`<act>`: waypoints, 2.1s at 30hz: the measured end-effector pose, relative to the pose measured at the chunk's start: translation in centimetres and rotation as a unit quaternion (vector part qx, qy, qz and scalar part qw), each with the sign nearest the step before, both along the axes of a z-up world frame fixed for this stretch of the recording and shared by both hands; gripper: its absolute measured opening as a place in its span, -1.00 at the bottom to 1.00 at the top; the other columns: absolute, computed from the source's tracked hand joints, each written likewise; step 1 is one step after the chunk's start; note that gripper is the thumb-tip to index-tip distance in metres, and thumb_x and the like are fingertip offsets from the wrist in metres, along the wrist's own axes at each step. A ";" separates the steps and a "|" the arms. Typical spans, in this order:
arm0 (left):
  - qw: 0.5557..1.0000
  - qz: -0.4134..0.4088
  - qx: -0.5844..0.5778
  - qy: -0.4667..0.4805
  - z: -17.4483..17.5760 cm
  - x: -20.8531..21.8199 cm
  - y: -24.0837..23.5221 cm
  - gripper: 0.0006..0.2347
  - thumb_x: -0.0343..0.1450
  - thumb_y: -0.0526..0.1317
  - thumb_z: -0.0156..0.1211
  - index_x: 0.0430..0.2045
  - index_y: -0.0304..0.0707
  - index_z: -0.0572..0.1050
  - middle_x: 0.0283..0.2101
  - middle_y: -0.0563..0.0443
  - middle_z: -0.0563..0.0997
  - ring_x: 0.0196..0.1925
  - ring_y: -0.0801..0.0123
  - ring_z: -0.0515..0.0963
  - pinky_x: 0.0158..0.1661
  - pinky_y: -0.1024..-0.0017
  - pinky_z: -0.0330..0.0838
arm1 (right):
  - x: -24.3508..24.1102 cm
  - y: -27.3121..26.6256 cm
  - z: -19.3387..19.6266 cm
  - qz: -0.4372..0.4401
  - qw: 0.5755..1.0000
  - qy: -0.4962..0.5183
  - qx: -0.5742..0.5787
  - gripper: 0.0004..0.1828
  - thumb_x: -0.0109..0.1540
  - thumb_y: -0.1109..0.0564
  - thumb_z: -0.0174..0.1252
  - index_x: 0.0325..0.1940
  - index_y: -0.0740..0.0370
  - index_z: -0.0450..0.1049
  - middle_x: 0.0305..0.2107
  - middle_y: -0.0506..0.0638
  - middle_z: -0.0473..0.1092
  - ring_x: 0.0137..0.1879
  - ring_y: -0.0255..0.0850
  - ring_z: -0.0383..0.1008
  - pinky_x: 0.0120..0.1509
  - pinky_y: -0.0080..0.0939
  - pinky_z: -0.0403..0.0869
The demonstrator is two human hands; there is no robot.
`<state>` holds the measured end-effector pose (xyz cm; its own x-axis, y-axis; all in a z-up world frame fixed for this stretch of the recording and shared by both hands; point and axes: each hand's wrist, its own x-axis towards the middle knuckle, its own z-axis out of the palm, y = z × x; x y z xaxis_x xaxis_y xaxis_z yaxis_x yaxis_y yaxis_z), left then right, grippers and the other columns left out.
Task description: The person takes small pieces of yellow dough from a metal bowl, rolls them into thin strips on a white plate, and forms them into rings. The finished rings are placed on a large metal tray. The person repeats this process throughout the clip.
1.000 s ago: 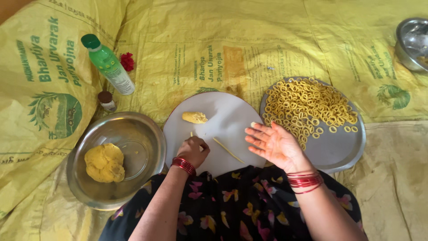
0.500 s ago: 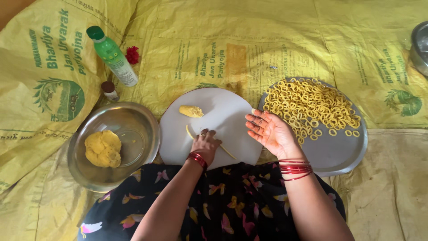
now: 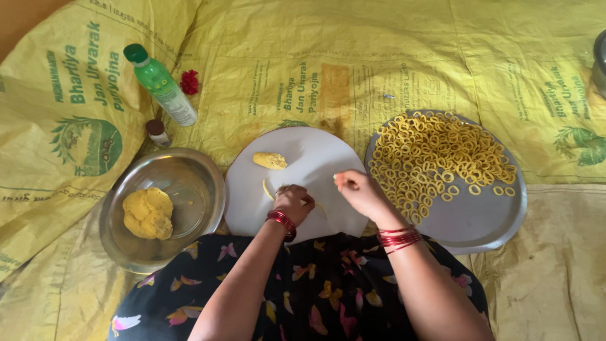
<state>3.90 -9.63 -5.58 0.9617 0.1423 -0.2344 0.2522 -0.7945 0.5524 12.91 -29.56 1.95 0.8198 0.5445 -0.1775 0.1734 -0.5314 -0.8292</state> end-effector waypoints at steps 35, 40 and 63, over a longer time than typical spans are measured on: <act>0.630 0.288 -0.722 -0.004 -2.0 -2.8 1.3 -0.73 0.36 -0.23 0.36 -0.14 -0.35 0.52 -0.14 -0.14 0.69 -0.14 0.24 0.63 -0.15 0.32 0.49 | -2.4 1.9 -5.5 -0.014 0.991 0.129 0.013 -0.63 0.29 0.13 0.04 0.15 0.14 0.56 -0.10 0.03 0.58 -0.07 -0.17 0.56 -0.02 -0.15 0.51; 0.594 0.296 -0.747 -0.035 -2.2 -2.7 1.3 -0.70 0.36 -0.21 0.34 -0.08 -0.31 0.49 -0.07 -0.13 0.66 -0.09 0.23 0.61 -0.09 0.30 0.47 | -3.5 1.9 -6.0 -0.056 0.885 0.435 0.156 -0.71 0.29 0.13 0.06 0.07 0.20 0.51 -0.21 -0.04 0.57 -0.13 -0.18 0.59 -0.06 -0.12 0.58; 0.644 0.303 -0.692 0.116 -4.1 -2.7 0.7 -0.73 0.32 -0.18 0.42 -0.19 -0.33 0.59 -0.14 -0.08 0.61 -0.22 0.25 0.56 -0.20 0.34 0.50 | -6.7 3.7 -1.4 0.076 0.923 -0.374 0.039 -0.53 0.17 0.33 0.18 0.17 0.11 0.50 -0.23 0.02 0.58 -0.08 -0.05 0.56 0.01 -0.09 0.53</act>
